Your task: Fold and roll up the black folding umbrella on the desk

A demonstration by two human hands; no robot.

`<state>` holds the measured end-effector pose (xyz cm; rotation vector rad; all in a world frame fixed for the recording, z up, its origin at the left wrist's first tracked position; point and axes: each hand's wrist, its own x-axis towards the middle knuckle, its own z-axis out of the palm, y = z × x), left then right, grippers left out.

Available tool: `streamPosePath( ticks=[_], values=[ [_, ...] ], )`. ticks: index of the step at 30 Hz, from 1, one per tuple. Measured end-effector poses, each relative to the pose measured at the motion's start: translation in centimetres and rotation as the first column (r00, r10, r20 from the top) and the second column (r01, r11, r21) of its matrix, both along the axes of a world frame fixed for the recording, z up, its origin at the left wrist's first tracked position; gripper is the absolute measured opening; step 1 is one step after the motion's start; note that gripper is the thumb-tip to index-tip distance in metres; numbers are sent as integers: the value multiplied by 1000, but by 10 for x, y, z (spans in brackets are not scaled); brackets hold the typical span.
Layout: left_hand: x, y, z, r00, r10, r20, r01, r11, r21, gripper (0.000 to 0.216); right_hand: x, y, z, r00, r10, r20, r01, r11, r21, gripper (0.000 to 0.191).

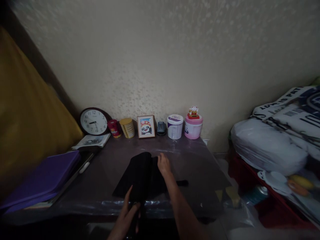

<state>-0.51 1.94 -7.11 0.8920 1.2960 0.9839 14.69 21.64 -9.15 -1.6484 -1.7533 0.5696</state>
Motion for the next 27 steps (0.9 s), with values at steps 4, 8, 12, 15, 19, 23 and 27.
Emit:
streamPosePath(
  ticks=[4,8,12,15,19,23,27],
  values=[
    [-1,-1,0,998,21,61,-21,1000,3,88,24,-15,-7,995,-75,-73,65,991,-120,30],
    [-5,0,2,991,16,134,-16,1000,0,92,26,-26,-11,981,-90,-169,52,974,-219,26],
    [-9,2,3,983,29,180,-28,1000,-9,93,24,-29,-10,964,-102,-246,33,963,-269,27],
    [-10,3,0,978,41,203,-40,999,-8,93,24,-33,-3,950,-84,-301,-6,959,-285,28],
    [-13,4,-6,976,54,213,-53,999,-12,89,20,-46,9,924,-55,-378,-76,943,-324,34],
    [-15,5,-12,970,48,239,-49,999,-1,84,15,-55,15,898,-49,-436,-115,932,-343,34],
    [-15,6,-14,964,65,260,-66,998,-7,84,12,-54,10,880,-28,-473,-125,949,-289,24]
  ],
)
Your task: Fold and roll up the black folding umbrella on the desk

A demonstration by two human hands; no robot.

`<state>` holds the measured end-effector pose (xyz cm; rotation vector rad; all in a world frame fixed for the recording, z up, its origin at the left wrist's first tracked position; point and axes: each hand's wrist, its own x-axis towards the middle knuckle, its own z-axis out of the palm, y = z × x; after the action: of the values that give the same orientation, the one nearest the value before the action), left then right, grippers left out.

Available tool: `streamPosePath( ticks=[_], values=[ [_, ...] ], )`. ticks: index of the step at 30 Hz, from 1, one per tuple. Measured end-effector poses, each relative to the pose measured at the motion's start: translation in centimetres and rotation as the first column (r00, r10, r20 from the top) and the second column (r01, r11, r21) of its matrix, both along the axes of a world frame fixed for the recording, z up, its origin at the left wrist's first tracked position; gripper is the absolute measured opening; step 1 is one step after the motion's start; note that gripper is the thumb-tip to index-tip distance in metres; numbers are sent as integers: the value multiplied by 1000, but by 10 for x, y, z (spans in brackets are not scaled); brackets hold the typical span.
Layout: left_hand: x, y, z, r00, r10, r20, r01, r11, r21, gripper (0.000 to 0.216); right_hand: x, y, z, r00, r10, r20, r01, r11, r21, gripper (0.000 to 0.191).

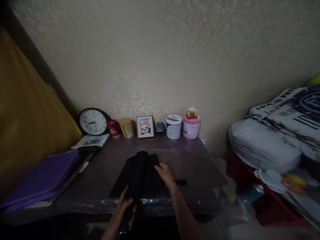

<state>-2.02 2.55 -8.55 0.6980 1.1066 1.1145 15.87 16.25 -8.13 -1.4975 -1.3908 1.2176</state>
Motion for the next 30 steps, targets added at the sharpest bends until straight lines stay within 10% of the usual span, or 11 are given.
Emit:
streamPosePath(
  ticks=[16,30],
  values=[
    [0,0,4,999,-29,-21,29,1000,-11,83,-25,19,41,988,137,-69,-127,984,128,29],
    [6,-6,14,982,-60,-179,60,998,-11,90,-100,17,47,896,126,426,-194,974,120,35]
  ],
)
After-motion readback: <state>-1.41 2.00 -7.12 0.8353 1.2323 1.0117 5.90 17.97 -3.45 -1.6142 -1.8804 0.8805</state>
